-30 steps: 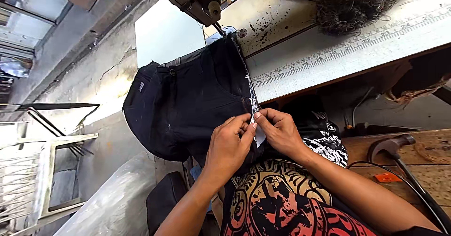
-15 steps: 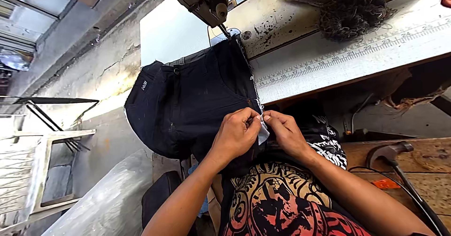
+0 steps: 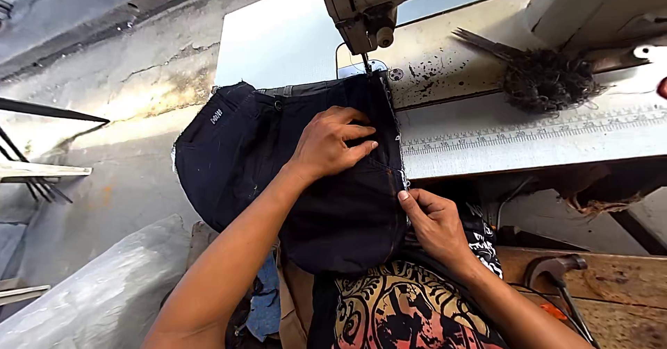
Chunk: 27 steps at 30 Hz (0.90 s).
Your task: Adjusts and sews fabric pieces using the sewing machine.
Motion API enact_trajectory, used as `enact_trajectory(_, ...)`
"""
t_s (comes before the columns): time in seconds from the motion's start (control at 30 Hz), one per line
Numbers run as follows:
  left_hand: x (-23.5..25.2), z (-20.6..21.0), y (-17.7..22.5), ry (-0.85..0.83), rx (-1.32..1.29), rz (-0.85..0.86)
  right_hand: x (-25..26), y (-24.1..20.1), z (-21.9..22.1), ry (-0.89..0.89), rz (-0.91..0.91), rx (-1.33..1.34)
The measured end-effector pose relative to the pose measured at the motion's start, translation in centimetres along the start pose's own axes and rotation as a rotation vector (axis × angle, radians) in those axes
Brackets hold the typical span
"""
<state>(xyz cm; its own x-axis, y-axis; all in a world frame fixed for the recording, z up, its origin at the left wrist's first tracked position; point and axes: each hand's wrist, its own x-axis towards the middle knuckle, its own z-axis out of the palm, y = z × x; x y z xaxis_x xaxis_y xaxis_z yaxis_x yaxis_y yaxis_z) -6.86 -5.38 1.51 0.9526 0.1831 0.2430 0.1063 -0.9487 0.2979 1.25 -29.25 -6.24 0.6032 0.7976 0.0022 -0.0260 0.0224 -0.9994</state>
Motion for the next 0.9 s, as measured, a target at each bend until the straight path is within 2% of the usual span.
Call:
enact_trajectory(0.1,0.6,0.3,0.0,-0.056,0.043,-0.029,-0.7,-0.4,-0.7,0.051,-0.134,-0.329)
enact_trajectory(0.2,1.1,0.0,0.0,-0.090,0.063,-0.038,0.6,-3.5,-2.4,0.140,-0.457,-0.723)
enact_trajectory(0.27,1.1,-0.1,-0.1,-0.119,0.037,-0.036,3.5,-5.5,-3.1,0.039,-0.675,-0.829)
enact_trajectory(0.33,1.1,-0.1,-0.1,-0.115,0.016,-0.021,7.3,-6.1,-3.7,-0.233,-0.798,-0.929)
enact_trajectory(0.37,0.9,-0.1,0.0,-0.087,0.024,-0.035,8.9,-5.7,-4.0,-0.355,-0.800,-0.988)
enact_trajectory(0.43,0.3,0.0,0.7,0.028,0.060,-0.165,10.5,-4.8,-4.6,-0.468,-0.764,-1.040)
enact_trajectory(0.5,-0.2,0.5,0.6,0.089,0.018,-0.339,10.7,-4.7,-4.6,-0.495,-0.749,-1.062)
enact_trajectory(0.57,-0.7,1.1,-0.4,0.069,-0.048,-0.405,10.3,-4.8,-4.5,-0.495,-0.748,-1.090)
enact_trajectory(0.73,0.1,0.4,-1.3,0.002,-0.006,-0.352,9.9,-4.7,-4.6,-0.470,-0.747,-1.124)
enact_trajectory(0.83,1.4,0.3,-1.9,0.086,-0.025,-0.167,10.2,-4.8,-4.5,-0.499,-0.758,-1.112)
enact_trajectory(0.9,1.8,1.1,-2.8,0.080,-0.017,-0.106,10.4,-4.7,-4.6,-0.526,-0.777,-1.084)
